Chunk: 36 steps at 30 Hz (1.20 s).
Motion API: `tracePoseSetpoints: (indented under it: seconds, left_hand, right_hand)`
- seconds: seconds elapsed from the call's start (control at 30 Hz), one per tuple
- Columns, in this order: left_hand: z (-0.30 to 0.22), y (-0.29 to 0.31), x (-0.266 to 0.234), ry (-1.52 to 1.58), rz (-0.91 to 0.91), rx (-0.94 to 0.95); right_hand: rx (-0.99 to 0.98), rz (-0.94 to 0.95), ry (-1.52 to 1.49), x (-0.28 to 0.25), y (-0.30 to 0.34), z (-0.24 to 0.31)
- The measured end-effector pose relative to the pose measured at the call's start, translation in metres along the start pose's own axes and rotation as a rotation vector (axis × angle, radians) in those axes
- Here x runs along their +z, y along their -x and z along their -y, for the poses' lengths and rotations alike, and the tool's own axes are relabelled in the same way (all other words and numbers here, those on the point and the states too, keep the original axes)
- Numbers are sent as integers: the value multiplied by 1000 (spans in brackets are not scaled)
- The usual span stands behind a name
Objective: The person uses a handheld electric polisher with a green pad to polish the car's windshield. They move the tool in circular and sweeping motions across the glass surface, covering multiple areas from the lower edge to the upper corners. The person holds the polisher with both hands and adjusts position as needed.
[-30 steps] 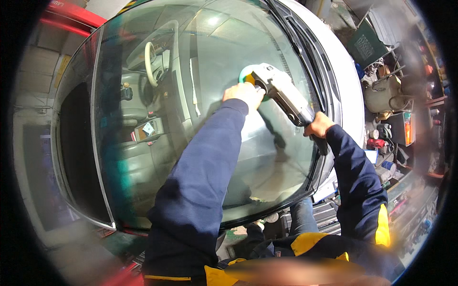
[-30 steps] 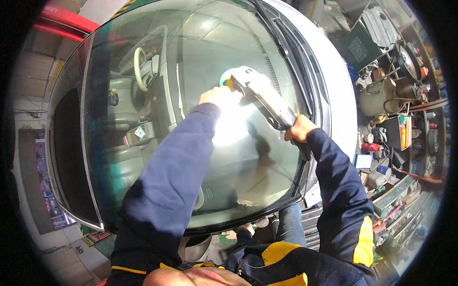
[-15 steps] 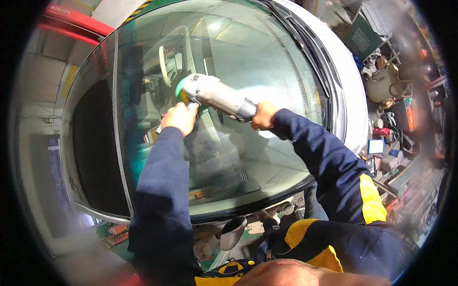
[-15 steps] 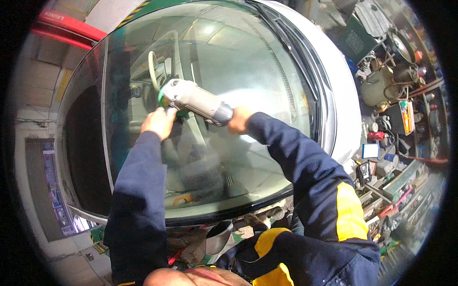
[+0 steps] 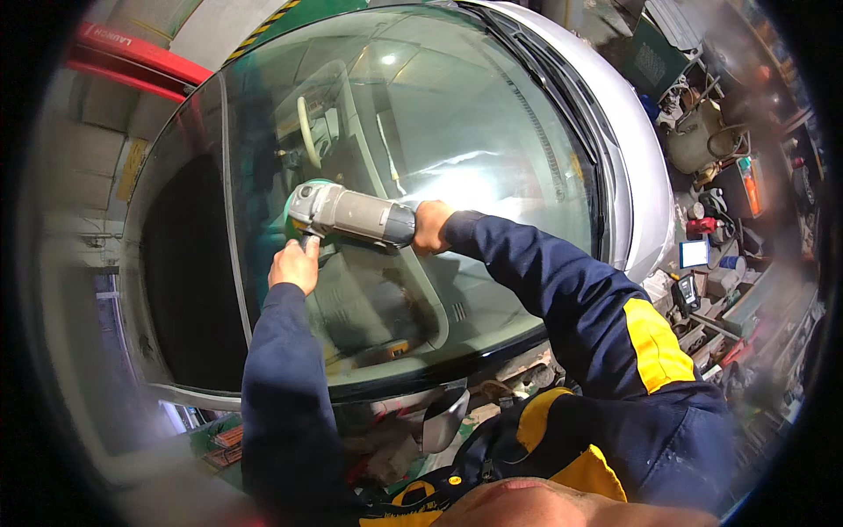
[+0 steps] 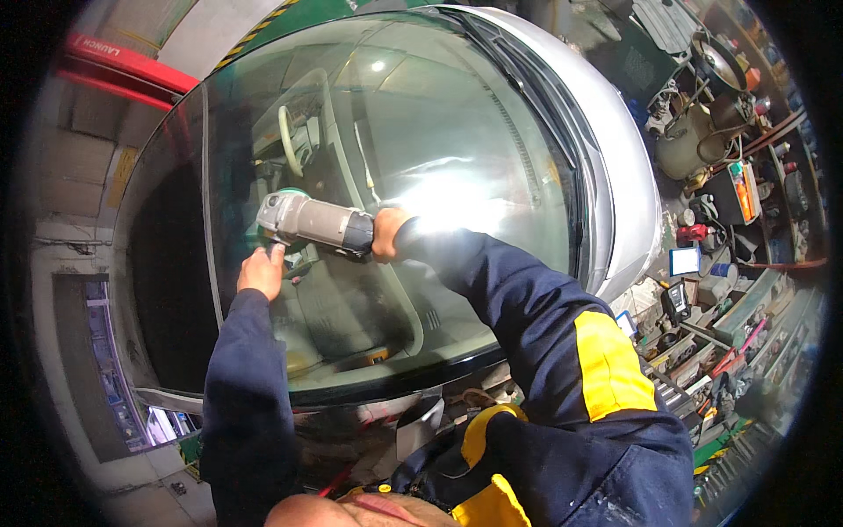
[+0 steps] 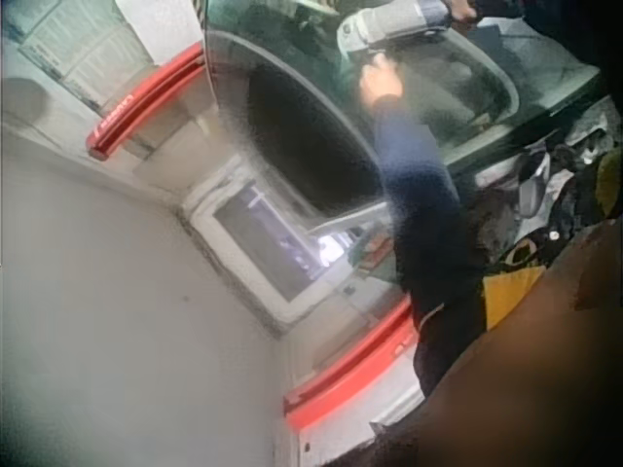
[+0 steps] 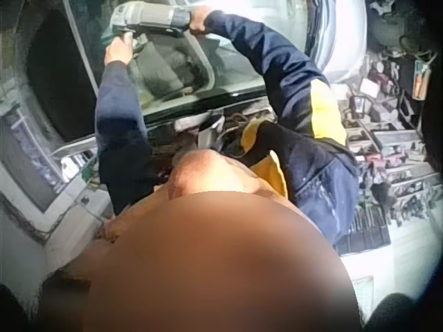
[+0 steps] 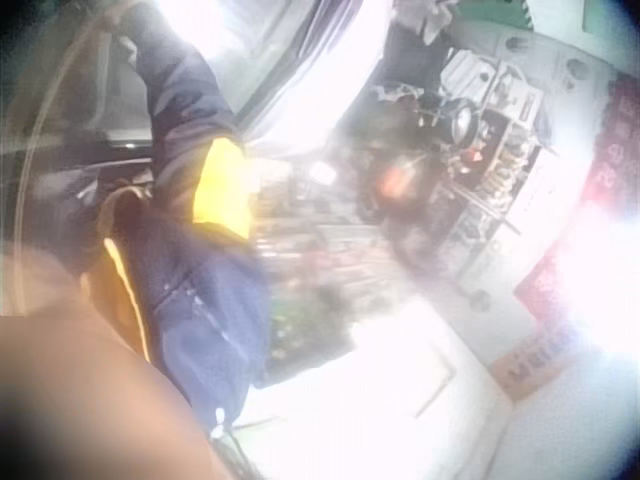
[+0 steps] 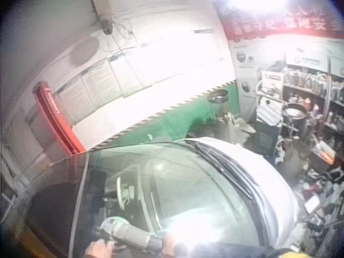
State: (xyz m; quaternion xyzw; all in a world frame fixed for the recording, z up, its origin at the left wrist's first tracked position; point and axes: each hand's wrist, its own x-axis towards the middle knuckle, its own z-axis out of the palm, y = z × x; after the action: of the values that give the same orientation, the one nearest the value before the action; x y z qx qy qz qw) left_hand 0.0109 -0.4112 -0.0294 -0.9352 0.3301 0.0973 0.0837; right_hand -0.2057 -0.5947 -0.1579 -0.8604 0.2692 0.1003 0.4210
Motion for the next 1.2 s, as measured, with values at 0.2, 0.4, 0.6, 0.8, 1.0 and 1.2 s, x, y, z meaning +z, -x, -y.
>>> tracePoseSetpoints:
  seconds: [0.2,0.4,0.6,0.8,1.0,1.2]
  left_hand:
    - [-140,-52,33,-14,77,158]
    - [-328,-85,77,-53,246,378]
    - [-472,-108,135,-145,324,553]
    - [-550,-94,174,-176,390,713]
    - [-525,-96,159,-118,409,726]
    - [-430,-107,112,-112,332,523]
  right_hand:
    - [215,-8,-219,-46,37,-124]
    - [457,-96,-415,-85,90,-270]
    - [599,-159,-572,-89,113,-400]
    - [711,-175,-497,-74,152,-470]
    - [689,-180,-548,-73,147,-445]
    - [521,-138,-541,-87,99,-367]
